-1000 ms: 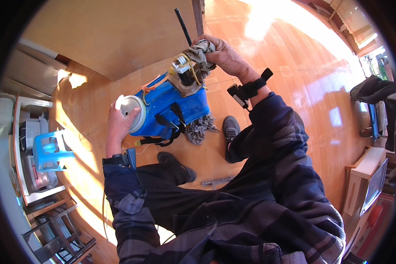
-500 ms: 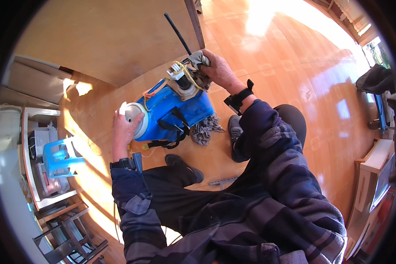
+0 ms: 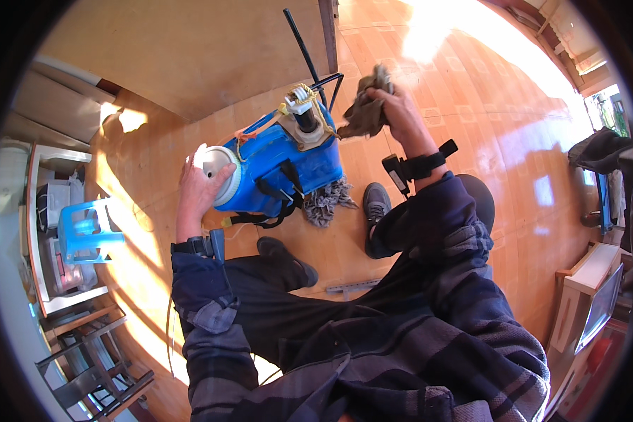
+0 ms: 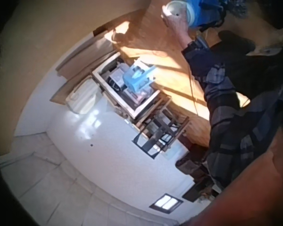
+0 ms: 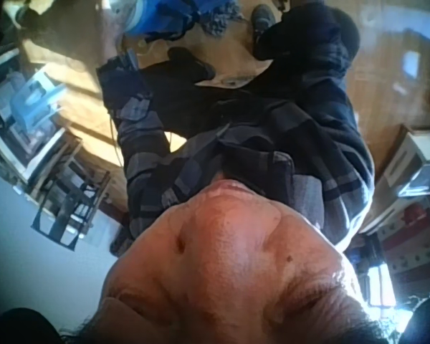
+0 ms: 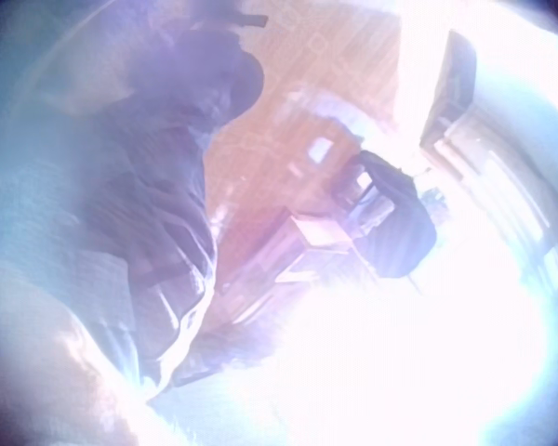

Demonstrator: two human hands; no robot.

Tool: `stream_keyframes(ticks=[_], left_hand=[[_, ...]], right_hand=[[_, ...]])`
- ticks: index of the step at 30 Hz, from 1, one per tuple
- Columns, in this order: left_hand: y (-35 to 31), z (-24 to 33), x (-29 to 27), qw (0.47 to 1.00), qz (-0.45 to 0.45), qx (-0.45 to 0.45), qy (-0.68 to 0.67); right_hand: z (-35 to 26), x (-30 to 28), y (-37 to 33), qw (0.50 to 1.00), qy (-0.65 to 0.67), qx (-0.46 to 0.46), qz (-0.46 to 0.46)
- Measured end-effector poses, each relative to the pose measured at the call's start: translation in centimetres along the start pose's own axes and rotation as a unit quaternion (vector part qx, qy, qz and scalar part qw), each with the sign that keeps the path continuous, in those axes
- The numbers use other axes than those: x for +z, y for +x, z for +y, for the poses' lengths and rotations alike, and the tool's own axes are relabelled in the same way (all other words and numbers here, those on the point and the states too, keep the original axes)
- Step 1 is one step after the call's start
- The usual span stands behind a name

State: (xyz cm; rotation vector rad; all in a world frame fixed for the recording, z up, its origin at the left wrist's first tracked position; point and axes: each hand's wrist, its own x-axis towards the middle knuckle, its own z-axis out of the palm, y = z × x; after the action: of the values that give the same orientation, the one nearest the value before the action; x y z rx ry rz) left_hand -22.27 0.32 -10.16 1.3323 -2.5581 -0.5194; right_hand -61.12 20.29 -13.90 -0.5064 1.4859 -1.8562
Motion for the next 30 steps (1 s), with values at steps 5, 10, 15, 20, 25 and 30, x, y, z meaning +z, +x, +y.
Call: stream_keyframes(ticks=[5, 10, 15, 20, 25, 30], left_hand=[[-0.1, 0.1, 0.0, 1.0, 0.0, -0.002, 0.002], [0.1, -0.2, 0.2, 1.0, 0.0, -0.004, -0.005], [0.1, -0.4, 0.4, 1.0, 0.007, -0.001, -0.011], [0.3, -0.4, 0.3, 1.0, -0.005, -0.008, -0.016], [0.3, -0.7, 0.1, 0.999, -0.025, -0.012, -0.016], [0.4, -0.8, 0.1, 0.999, -0.043, -0.017, -0.006]], right_hand=[[2.3, 4.7, -4.6, 0.904, -0.405, -0.131, -0.032], [2.1, 7.4, -4.0, 0.866, -0.386, -0.311, -0.067], [3.8, 7.0, -3.3, 0.886, -0.37, -0.267, -0.086], [5.6, 6.8, -4.9, 0.921, -0.312, -0.233, -0.002], [8.9, 5.9, -4.8, 0.96, -0.211, -0.183, 0.038], [16.0, 3.1, -3.5, 0.977, -0.204, 0.002, 0.061]])
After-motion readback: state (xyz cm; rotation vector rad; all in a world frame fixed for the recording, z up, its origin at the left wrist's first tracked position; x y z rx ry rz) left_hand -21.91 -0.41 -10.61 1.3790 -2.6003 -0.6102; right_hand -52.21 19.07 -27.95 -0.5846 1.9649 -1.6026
